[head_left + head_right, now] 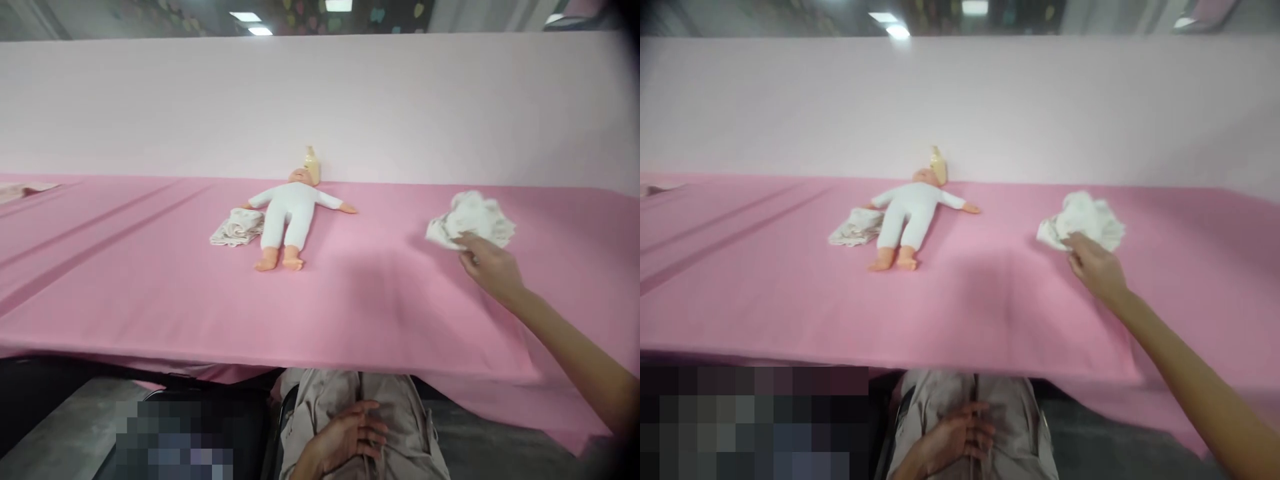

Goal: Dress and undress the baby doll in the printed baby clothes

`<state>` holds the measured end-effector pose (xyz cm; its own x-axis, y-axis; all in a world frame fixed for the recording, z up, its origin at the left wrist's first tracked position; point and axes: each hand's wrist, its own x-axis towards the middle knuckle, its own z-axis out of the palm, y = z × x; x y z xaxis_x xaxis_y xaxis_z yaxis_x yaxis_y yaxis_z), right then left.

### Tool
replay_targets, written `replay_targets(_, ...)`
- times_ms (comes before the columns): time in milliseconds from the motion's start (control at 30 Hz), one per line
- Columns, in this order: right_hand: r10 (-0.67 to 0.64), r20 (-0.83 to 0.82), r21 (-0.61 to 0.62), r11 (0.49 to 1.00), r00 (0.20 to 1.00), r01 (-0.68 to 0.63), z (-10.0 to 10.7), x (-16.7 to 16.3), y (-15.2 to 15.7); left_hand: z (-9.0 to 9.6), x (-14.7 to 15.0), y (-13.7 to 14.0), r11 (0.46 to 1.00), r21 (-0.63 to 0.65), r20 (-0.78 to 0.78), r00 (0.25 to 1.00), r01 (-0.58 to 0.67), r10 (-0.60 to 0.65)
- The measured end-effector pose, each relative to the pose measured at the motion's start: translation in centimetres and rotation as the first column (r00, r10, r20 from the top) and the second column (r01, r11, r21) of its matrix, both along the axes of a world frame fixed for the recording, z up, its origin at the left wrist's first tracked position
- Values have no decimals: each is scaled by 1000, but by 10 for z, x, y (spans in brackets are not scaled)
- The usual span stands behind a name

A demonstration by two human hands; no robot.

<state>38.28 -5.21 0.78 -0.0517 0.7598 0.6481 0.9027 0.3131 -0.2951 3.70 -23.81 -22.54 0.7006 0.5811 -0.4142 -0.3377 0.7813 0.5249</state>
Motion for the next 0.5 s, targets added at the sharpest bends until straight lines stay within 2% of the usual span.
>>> replay_targets(133,125,77,-225,969,989,-105,-40,42,-21,-2,1,3,998,-49,5,999,-36,36)
replay_targets(233,113,76,-261,961,991,-89,-53,54,-36,-6,2,4,999,-43,16,999,-32,33)
replay_targets(400,87,50,-223,972,995,-74,-44,56,-46,-9,1,4,999,-10,-46,998,-39,39)
replay_targets(500,56,0,-257,965,998,-54,-31,47,-46,4,3,4,995,100,-170,985,2,15)
